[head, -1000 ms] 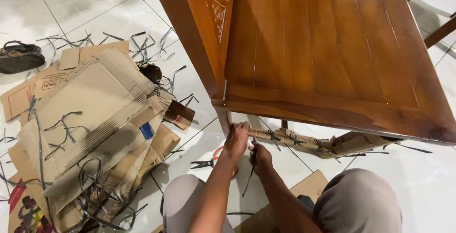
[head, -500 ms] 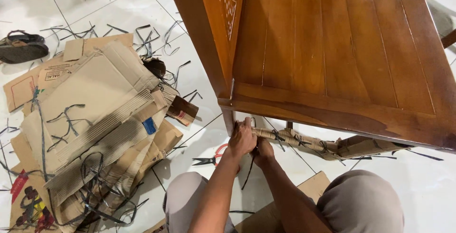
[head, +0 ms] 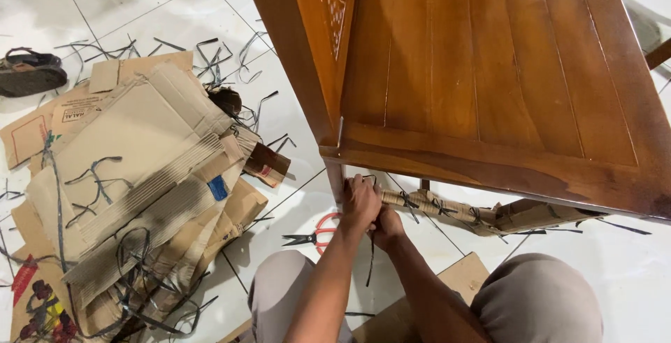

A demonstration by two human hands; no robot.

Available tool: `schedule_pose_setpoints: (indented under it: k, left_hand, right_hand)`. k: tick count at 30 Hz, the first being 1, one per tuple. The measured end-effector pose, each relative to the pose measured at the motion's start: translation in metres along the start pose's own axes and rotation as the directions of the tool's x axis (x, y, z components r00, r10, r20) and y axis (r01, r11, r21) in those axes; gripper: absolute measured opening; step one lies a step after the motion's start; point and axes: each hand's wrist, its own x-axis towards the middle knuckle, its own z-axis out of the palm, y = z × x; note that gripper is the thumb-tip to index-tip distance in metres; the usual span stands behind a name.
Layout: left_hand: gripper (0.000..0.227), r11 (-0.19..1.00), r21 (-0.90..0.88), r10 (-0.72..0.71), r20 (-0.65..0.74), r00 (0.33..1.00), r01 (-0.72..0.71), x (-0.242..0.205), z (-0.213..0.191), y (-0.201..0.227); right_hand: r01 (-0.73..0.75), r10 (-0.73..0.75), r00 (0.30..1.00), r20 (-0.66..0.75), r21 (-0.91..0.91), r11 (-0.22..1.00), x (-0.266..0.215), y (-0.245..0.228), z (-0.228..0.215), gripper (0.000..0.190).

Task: Wrapping a wooden chair leg with cardboard and securing it with plastic ties

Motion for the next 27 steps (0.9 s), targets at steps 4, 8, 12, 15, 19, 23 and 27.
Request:
schedule_pose_setpoints:
  k: [4,8,12,15,19,23,27]
  left_hand:
    - [0.044,0.995,-0.091,0.021,-0.092,0.996,-0.029,0.019,0.093,-0.047]
    - [0.026,0.996,-0.069,-0.068,-0.172,0.983,0.057,0.036,0.122,-0.051]
    - [0.023,0.997,-0.054,-0.058,-0.218,0.974,0.048,0.017,0.046,-0.027]
    - [0.022,0.996,0.001,0.089,-0.236,0.968,-0.091,0.009,0.009,-0.019]
    - [0.011,0.973,-0.229,-0.027,-0.098,0.995,0.004,-0.006,-0.031,-0.002]
    - [0.001,0.968,-0.249,-0.039,-0.042,0.998,0.028,-0.018,-0.045,0.001]
    - [0.003,0.947,-0.317,0.026,-0.098,0.995,-0.056,-0.027,-0.066,0.005]
  right_hand:
    - [-0.014,0.022,0.998,0.060,-0.128,0.992,-0.003,-0.005,0.000,0.025]
    - [-0.014,0.027,0.996,0.085,-0.155,0.988,-0.006,-0.007,0.004,0.024]
    - [-0.020,0.032,0.994,0.106,-0.118,0.993,-0.009,0.000,-0.002,0.025]
    - [0.025,-0.025,1.000,0.005,-0.253,0.967,-0.018,0.011,-0.005,0.020]
    - [0.298,-0.320,0.942,0.103,-0.696,0.653,-0.013,0.025,-0.019,0.040]
    - [0.347,-0.443,0.775,0.451,-0.889,-0.299,-0.018,0.027,-0.014,0.041]
    - [0.236,-0.466,0.806,0.366,-0.920,-0.313,-0.008,0.014,-0.022,0.017]
